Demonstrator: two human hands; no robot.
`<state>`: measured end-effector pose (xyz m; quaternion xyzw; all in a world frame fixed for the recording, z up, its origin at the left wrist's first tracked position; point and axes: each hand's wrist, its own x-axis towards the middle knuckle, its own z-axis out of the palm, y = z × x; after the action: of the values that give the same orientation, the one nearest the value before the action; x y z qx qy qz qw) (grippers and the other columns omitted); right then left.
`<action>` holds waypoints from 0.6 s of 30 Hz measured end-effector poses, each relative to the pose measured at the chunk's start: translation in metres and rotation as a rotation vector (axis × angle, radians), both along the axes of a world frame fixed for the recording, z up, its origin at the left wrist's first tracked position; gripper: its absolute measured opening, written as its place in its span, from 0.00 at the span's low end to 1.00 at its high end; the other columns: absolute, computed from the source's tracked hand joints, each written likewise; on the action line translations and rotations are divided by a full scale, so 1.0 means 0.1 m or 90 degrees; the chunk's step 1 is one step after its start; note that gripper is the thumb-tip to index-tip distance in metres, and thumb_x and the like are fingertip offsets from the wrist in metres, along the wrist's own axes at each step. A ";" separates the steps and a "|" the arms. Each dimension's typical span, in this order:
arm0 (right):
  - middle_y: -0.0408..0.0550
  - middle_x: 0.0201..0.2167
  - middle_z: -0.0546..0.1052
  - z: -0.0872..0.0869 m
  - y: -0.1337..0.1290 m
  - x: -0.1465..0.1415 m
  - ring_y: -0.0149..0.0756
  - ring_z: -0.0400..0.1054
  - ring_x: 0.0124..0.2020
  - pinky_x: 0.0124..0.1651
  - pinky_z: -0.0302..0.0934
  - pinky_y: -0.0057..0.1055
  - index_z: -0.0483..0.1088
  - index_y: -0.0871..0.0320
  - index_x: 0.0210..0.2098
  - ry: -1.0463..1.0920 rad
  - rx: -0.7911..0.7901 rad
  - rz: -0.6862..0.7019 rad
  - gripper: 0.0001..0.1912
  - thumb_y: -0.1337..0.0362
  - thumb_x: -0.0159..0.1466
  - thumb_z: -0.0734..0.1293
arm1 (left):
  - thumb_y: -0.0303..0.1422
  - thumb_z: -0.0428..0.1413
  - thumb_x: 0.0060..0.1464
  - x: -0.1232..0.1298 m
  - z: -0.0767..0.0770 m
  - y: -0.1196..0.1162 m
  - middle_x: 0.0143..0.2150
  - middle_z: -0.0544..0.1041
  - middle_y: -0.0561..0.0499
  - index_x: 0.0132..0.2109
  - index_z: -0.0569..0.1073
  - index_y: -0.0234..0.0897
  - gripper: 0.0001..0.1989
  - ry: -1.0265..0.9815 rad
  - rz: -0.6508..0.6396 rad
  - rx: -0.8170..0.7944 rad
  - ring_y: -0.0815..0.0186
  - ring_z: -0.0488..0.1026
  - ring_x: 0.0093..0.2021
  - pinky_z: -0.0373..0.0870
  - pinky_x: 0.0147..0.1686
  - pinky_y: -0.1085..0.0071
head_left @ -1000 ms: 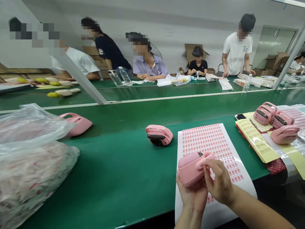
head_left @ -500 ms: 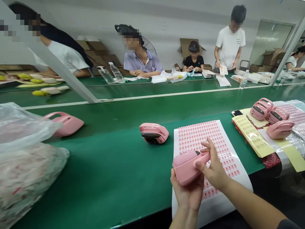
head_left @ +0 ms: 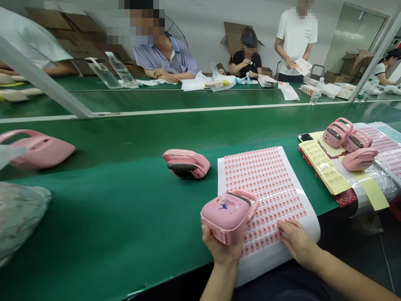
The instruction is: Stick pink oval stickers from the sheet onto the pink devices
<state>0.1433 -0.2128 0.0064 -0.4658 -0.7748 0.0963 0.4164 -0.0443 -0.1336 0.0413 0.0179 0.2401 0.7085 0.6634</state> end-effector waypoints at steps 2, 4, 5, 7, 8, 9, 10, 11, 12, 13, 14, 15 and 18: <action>0.49 0.38 0.74 -0.04 -0.01 -0.04 0.40 0.71 0.36 0.38 0.69 0.44 0.45 0.45 0.62 -0.001 0.010 -0.015 0.30 0.73 0.64 0.55 | 0.42 0.46 0.54 0.05 0.03 -0.01 0.46 0.76 0.53 0.52 0.67 0.50 0.19 0.018 0.023 -0.005 0.58 0.73 0.42 0.74 0.35 0.63; 0.49 0.36 0.73 -0.05 -0.01 -0.08 0.39 0.70 0.33 0.36 0.69 0.41 0.52 0.46 0.60 0.057 -0.024 -0.042 0.27 0.72 0.63 0.55 | 0.42 0.50 0.51 0.08 0.02 -0.02 0.46 0.75 0.52 0.51 0.68 0.49 0.19 0.047 0.031 -0.003 0.57 0.72 0.45 0.73 0.36 0.63; 0.49 0.34 0.72 -0.04 0.00 -0.09 0.39 0.70 0.32 0.35 0.69 0.40 0.55 0.48 0.58 0.105 -0.057 -0.059 0.25 0.71 0.62 0.56 | 0.43 0.52 0.49 0.08 0.00 -0.02 0.46 0.76 0.52 0.50 0.69 0.48 0.20 0.066 0.029 0.000 0.56 0.71 0.46 0.73 0.36 0.63; 0.47 0.32 0.70 0.03 0.04 -0.07 0.36 0.69 0.29 0.33 0.69 0.36 0.59 0.50 0.54 0.217 -0.141 -0.081 0.23 0.69 0.60 0.60 | 0.45 0.58 0.42 0.05 -0.08 -0.03 0.44 0.76 0.50 0.50 0.69 0.46 0.26 0.122 0.000 0.012 0.53 0.71 0.45 0.73 0.37 0.61; 0.45 0.31 0.69 0.11 0.08 -0.05 0.34 0.68 0.28 0.32 0.68 0.35 0.60 0.51 0.53 0.273 -0.183 -0.084 0.22 0.69 0.59 0.61 | 0.47 0.60 0.38 0.02 -0.12 -0.03 0.44 0.76 0.48 0.50 0.69 0.45 0.30 0.164 -0.024 0.024 0.52 0.72 0.44 0.73 0.37 0.60; 0.44 0.30 0.69 0.21 0.13 -0.03 0.33 0.68 0.27 0.32 0.67 0.33 0.60 0.51 0.52 0.326 -0.221 -0.083 0.22 0.68 0.58 0.63 | 0.47 0.62 0.35 -0.02 -0.16 -0.04 0.44 0.75 0.47 0.52 0.68 0.44 0.34 0.221 -0.047 0.046 0.51 0.72 0.44 0.73 0.37 0.58; 0.43 0.31 0.68 0.33 0.18 0.00 0.32 0.68 0.28 0.33 0.67 0.33 0.60 0.51 0.51 0.377 -0.252 -0.078 0.22 0.67 0.57 0.65 | 0.47 0.63 0.33 -0.06 -0.19 -0.04 0.46 0.74 0.46 0.54 0.66 0.44 0.38 0.296 -0.067 0.082 0.51 0.71 0.44 0.73 0.38 0.58; 0.43 0.31 0.67 0.48 0.24 0.02 0.32 0.68 0.29 0.34 0.66 0.32 0.60 0.51 0.50 0.426 -0.278 -0.067 0.22 0.66 0.56 0.66 | 0.46 0.65 0.32 -0.10 -0.20 -0.04 0.48 0.72 0.46 0.56 0.63 0.45 0.41 0.390 -0.077 0.136 0.50 0.71 0.45 0.72 0.40 0.57; 0.42 0.32 0.66 0.63 0.31 0.03 0.31 0.67 0.30 0.35 0.65 0.31 0.60 0.51 0.49 0.475 -0.298 -0.053 0.23 0.65 0.55 0.67 | 0.44 0.66 0.31 -0.13 -0.19 -0.05 0.50 0.71 0.46 0.58 0.60 0.46 0.44 0.493 -0.075 0.206 0.50 0.70 0.47 0.71 0.42 0.56; 0.41 0.32 0.66 0.79 0.37 0.03 0.30 0.67 0.30 0.36 0.65 0.31 0.60 0.50 0.49 0.515 -0.311 -0.028 0.23 0.65 0.55 0.68 | 0.42 0.66 0.31 -0.17 -0.16 -0.06 0.52 0.69 0.46 0.59 0.58 0.47 0.46 0.597 -0.063 0.289 0.49 0.68 0.49 0.69 0.45 0.55; 0.41 0.33 0.65 0.94 0.42 0.02 0.29 0.66 0.30 0.37 0.64 0.31 0.60 0.50 0.48 0.537 -0.329 0.008 0.24 0.65 0.54 0.68 | 0.40 0.67 0.31 -0.20 -0.11 -0.07 0.53 0.67 0.45 0.60 0.56 0.48 0.48 0.694 -0.050 0.375 0.49 0.67 0.51 0.68 0.47 0.54; 0.41 0.33 0.65 1.07 0.47 -0.01 0.28 0.66 0.30 0.37 0.64 0.30 0.60 0.50 0.48 0.548 -0.350 0.051 0.24 0.66 0.53 0.69 | 0.38 0.67 0.31 -0.22 -0.06 -0.08 0.54 0.66 0.44 0.61 0.54 0.49 0.49 0.778 -0.044 0.457 0.49 0.67 0.52 0.68 0.48 0.54; 0.41 0.34 0.64 1.33 0.56 -0.14 0.27 0.65 0.29 0.36 0.62 0.30 0.61 0.51 0.47 0.521 -0.431 0.168 0.25 0.69 0.51 0.70 | 0.33 0.64 0.35 -0.28 0.08 -0.13 0.56 0.64 0.41 0.62 0.51 0.47 0.47 0.932 -0.074 0.606 0.49 0.66 0.53 0.68 0.48 0.54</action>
<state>0.1295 -0.1567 0.1396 -0.3973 -0.5270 0.5650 0.4952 -0.0721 -0.1462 0.0494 0.7558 0.2829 0.5089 0.2996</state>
